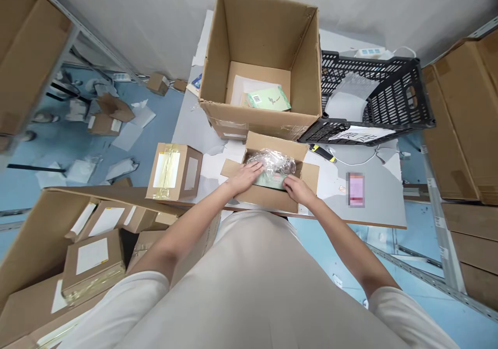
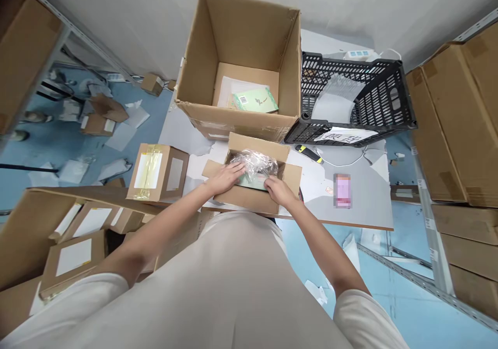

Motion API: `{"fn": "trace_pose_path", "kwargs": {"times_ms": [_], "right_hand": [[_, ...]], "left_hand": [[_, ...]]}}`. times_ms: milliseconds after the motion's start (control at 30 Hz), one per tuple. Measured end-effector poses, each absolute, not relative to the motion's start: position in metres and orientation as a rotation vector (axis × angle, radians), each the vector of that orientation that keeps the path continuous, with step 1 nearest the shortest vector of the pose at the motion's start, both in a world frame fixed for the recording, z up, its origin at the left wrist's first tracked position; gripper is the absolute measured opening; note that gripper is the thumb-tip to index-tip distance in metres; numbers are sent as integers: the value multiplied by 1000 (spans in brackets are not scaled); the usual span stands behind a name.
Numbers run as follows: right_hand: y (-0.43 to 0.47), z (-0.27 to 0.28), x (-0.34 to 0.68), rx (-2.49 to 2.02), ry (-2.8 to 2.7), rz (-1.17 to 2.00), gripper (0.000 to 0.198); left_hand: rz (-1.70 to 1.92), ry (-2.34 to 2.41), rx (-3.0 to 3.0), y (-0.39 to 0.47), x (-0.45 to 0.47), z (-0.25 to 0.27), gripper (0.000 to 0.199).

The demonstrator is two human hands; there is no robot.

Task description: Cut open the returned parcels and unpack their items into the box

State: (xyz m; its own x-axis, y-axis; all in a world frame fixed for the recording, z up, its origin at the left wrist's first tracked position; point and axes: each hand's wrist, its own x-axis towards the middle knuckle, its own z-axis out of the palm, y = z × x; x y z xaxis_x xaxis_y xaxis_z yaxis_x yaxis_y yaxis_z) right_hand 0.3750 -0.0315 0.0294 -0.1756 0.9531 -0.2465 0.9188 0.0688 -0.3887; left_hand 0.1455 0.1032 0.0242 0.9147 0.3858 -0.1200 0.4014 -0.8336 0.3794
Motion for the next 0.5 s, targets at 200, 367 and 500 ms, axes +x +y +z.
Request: {"fn": "trace_pose_path", "kwargs": {"times_ms": [200, 367, 500], "right_hand": [[-2, 19, 366, -2207, -2478, 644, 42], [18, 5, 357, -2357, -2619, 627, 75], [19, 11, 360, -2322, -2726, 646, 91]], "left_hand": [[-78, 653, 2668, 115, 159, 26, 83], [-74, 668, 2646, 112, 159, 26, 87], [-36, 675, 2609, 114, 157, 23, 91]]}}
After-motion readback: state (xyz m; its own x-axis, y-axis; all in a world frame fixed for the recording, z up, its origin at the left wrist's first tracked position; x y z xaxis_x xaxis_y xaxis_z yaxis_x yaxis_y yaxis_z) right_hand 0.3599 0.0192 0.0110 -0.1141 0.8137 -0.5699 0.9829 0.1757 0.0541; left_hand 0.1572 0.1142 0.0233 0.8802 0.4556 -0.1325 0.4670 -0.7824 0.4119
